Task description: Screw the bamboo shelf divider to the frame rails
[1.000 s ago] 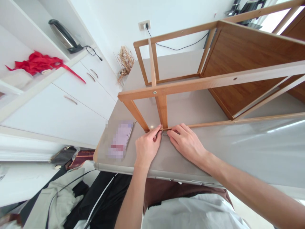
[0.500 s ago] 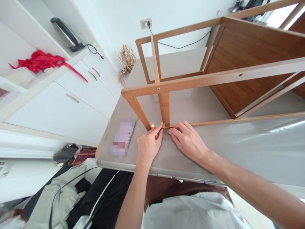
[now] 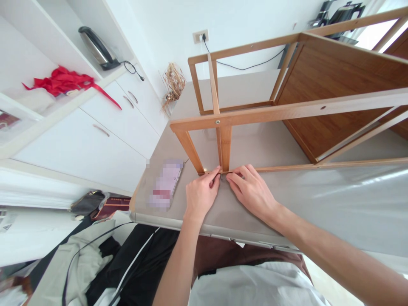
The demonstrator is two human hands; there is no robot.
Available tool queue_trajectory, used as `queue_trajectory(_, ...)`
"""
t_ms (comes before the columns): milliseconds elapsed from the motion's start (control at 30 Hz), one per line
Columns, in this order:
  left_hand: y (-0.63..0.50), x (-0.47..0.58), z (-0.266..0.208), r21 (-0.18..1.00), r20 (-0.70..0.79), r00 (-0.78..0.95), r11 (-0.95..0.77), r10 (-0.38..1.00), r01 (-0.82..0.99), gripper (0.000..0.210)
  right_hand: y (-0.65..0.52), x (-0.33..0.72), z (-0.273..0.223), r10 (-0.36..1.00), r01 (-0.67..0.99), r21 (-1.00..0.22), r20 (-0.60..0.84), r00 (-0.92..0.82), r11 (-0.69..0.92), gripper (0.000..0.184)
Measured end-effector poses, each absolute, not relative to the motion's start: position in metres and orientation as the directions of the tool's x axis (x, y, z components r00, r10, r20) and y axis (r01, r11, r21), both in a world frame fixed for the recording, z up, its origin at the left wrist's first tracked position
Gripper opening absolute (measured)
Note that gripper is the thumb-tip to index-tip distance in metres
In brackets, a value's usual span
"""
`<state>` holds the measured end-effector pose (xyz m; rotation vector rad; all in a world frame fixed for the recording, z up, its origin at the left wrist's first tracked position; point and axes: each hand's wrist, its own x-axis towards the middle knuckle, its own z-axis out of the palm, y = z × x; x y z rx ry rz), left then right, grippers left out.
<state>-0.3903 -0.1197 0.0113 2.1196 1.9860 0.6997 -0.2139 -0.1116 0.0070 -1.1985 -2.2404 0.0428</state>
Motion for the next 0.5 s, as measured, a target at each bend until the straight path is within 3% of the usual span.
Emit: queue_trajectory(500,-0.1203,-0.389,0.0098,0.437,0.223,-0.013,-0.088,0.975,0.895,0.032,-0.1112,-0.2109,0.0038,0.789,0.737,-0.342,0.457,-0.411,0.583,0.018)
